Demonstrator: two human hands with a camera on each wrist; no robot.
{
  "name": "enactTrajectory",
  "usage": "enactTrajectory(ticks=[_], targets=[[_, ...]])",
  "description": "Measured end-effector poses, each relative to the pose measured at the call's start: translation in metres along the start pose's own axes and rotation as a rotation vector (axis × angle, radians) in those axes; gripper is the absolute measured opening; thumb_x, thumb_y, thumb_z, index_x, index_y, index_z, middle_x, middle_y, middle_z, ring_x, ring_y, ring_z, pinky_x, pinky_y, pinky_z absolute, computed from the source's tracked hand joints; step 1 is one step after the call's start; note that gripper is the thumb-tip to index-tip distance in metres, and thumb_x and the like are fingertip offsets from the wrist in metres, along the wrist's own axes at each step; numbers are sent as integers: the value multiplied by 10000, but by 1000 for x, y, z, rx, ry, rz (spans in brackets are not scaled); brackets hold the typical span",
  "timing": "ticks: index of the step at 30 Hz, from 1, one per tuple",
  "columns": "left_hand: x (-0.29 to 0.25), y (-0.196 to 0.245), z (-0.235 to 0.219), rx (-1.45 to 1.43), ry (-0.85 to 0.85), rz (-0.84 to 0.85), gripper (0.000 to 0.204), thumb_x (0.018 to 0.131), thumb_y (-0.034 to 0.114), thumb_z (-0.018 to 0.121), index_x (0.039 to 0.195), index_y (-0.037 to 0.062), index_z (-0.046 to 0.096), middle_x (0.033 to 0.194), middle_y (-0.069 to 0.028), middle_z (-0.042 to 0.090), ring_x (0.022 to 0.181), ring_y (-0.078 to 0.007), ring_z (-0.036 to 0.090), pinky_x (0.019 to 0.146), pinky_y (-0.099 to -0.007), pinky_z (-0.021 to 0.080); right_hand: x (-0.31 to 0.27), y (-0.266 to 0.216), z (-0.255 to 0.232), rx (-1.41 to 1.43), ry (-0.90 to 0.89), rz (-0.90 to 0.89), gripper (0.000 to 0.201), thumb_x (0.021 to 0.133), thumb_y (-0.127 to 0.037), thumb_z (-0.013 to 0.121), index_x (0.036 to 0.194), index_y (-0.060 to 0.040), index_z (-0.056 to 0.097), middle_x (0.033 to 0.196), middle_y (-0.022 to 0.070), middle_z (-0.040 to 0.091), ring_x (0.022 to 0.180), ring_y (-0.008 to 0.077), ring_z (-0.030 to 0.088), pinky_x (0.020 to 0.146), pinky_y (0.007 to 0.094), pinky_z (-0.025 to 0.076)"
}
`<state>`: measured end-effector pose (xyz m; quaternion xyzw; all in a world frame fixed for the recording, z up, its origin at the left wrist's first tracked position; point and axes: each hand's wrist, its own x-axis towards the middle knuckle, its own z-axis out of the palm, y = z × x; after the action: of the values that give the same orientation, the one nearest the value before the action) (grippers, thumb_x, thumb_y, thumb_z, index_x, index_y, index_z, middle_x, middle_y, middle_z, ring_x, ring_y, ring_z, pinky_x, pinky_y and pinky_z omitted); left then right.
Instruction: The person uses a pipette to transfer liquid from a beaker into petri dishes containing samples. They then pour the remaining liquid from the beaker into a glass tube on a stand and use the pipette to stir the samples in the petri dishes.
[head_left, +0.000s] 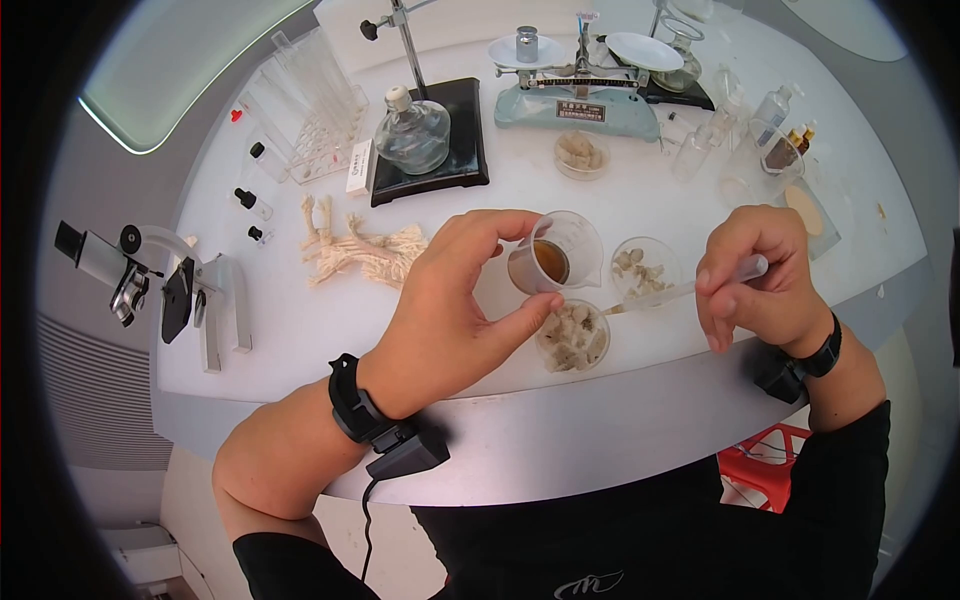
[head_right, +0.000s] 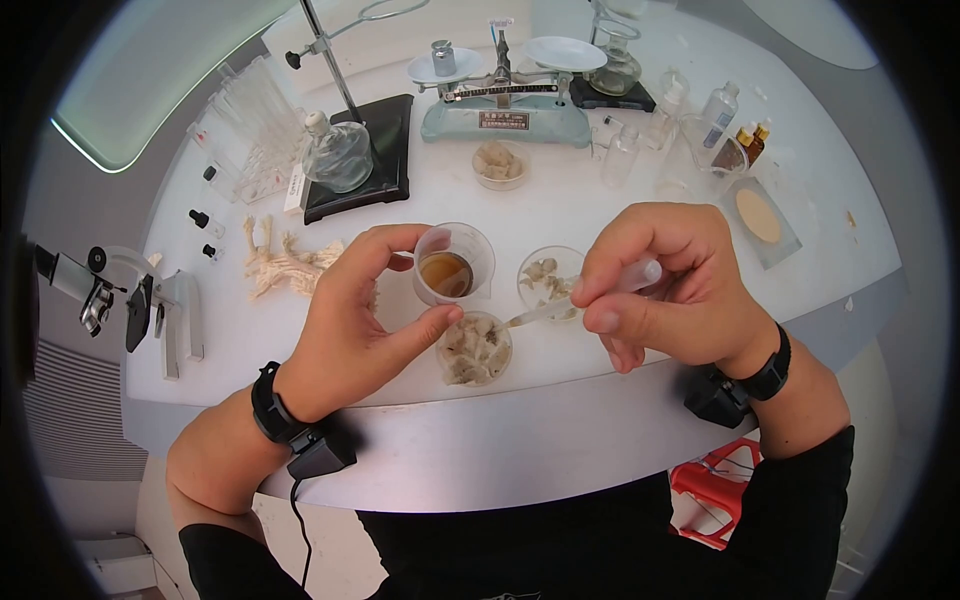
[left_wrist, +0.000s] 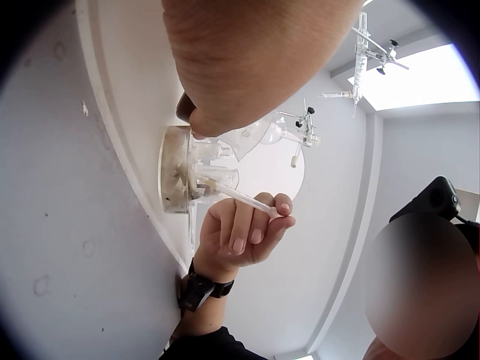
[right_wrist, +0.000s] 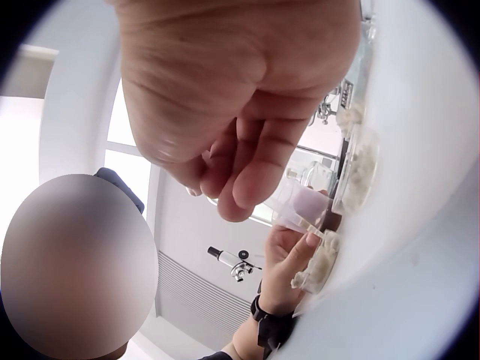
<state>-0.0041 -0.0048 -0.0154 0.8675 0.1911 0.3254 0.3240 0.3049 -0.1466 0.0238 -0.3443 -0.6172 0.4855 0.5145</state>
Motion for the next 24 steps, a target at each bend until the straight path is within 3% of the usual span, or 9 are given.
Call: enactTrajectory(ticks=[9, 16, 24], targets=[[0, 1, -1, 4, -7, -3, 588, 920, 95, 934, 1449, 40, 683, 1394, -113, 731, 1260, -234, 693, 1099, -383, 540, 1, -6, 2, 23, 13, 77, 198, 1124, -74, 657, 1268, 58, 690, 807, 124, 772, 636, 172, 769, 538, 274, 601], [0, 0, 0, 3, -3, 6, 592, 921, 95, 936, 1453, 43, 681, 1399, -110, 729, 1264, -232, 693, 1095, -384, 544, -1, -8, 0, -89, 52, 91, 265, 1099, -89, 729, 1306, 77, 728, 829, 128, 786, 632, 152, 761, 553, 264, 608], [0, -1, 0, 6, -1, 4, 580, 922, 92, 932, 1443, 38, 685, 1398, -104, 728, 1264, -230, 691, 1093, -382, 542, 1, 1, -5, -84, 74, -74, 303, 1119, -172, 759, 1291, 76, 736, 827, 112, 783, 597, 138, 730, 529, 254, 578]])
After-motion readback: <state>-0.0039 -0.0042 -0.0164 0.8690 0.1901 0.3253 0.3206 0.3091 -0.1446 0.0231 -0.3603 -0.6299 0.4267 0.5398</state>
